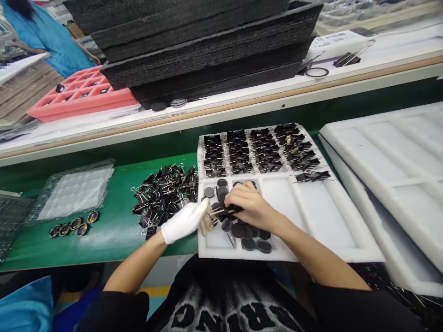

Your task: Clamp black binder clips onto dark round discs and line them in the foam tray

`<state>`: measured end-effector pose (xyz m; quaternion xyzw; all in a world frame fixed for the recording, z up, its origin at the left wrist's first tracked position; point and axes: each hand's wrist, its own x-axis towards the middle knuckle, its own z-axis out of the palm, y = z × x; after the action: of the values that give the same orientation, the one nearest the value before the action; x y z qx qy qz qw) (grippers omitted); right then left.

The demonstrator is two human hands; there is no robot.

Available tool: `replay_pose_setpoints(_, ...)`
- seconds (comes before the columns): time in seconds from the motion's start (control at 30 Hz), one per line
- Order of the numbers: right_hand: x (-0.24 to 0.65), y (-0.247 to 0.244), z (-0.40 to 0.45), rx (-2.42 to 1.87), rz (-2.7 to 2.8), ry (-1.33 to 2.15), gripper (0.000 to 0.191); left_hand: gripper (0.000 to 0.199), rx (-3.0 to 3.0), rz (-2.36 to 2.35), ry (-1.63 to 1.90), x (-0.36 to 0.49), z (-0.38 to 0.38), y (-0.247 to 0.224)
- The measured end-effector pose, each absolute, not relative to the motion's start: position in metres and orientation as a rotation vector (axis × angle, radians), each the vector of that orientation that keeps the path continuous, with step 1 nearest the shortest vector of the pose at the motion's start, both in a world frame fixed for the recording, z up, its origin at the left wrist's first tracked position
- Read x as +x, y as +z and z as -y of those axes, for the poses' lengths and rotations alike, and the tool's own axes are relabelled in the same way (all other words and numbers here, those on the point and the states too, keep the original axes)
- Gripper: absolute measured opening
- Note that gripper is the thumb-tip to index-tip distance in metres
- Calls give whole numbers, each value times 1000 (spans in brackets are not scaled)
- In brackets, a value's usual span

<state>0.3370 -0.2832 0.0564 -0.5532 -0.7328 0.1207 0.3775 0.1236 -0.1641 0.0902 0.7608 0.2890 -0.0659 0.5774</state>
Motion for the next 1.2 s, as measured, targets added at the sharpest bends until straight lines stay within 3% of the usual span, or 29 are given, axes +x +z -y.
replay_pose_setpoints(0.1, 337, 55, 286, -1401, 1960, 75, 32, 56, 1715, -705, -122, 126, 170, 88)
replay_pose_setpoints(0.47, 348, 45, 293, -1413, 2008, 242, 28, 44, 1610, -579, -96, 121, 181, 95)
replay_pose_setpoints(0.6, 347, 53, 300, -1459, 2048, 45, 24, 39, 1669, -602, -62, 123, 181, 95)
replay_pose_setpoints(0.67, 347, 61, 308, -1525, 1950, -100, 35, 32, 1760, -635, -27, 123, 181, 98)
replay_pose_setpoints(0.73, 348, 69, 318, -1571, 1796, -62, 61, 29, 1934, -651, 6, 122, 180, 102)
replay_pose_setpoints(0.8, 348, 76, 327, -1561, 1665, 190, 87, 29, 2142, -611, 43, 121, 180, 105)
replay_pose_setpoints(0.87, 346, 79, 335, -1524, 1558, 481, 96, 30, 2316, -522, 77, 121, 180, 103)
replay_pose_setpoints(1.03, 334, 76, 344, -1537, 1417, 750, 76, 29, 2631, -303, 193, 126, 183, 87)
replay_pose_setpoints(1.2, 328, 62, 348, -1504, 1539, 300, 43, 34, 2849, -159, 417, 131, 188, 77)
